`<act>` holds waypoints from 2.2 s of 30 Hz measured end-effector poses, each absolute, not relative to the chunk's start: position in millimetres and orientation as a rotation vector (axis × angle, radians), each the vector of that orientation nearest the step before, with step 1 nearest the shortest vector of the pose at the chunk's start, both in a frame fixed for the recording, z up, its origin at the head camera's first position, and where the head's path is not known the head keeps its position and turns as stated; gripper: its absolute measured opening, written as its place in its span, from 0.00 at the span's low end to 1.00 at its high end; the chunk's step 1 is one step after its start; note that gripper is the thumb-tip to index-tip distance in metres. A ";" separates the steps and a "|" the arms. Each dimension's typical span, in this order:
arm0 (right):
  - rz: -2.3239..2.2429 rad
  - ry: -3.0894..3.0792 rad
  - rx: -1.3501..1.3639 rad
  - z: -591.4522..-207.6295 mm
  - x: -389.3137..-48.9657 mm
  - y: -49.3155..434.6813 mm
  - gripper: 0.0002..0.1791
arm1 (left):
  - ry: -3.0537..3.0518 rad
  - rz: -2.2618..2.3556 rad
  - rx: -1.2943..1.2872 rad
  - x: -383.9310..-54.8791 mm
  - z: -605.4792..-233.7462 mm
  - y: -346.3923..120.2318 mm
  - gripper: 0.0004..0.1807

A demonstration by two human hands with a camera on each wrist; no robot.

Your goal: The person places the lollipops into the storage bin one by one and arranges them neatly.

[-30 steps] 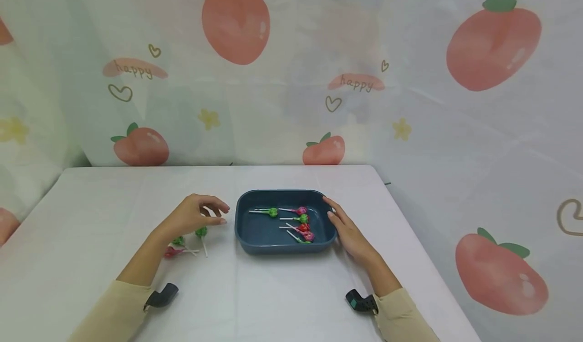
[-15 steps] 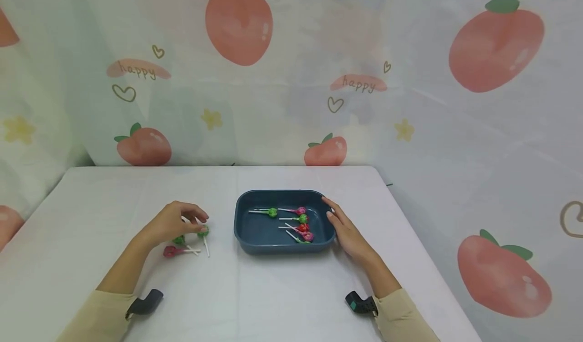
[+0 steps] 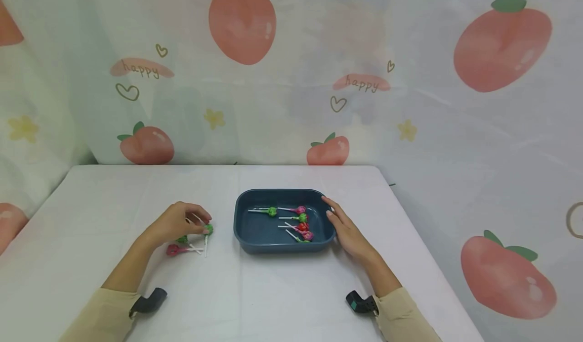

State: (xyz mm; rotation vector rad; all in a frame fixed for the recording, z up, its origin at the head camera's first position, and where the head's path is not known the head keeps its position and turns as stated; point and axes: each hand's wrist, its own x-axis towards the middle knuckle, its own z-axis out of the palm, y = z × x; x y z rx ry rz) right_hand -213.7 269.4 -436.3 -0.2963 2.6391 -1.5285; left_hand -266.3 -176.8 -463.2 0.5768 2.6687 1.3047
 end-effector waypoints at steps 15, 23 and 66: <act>-1.544 2.616 -0.323 -446.2 -225.4 270.9 0.28 | 2.758 1.229 0.495 -265.9 -467.7 -168.7 0.14; -1.514 2.625 -0.312 -438.1 -222.0 265.7 0.28 | 2.796 1.153 0.376 -262.2 -466.6 -165.7 0.12; -1.528 2.623 -0.242 -440.4 -218.9 263.3 0.28 | 2.666 1.535 0.817 -274.3 -426.2 -130.1 0.17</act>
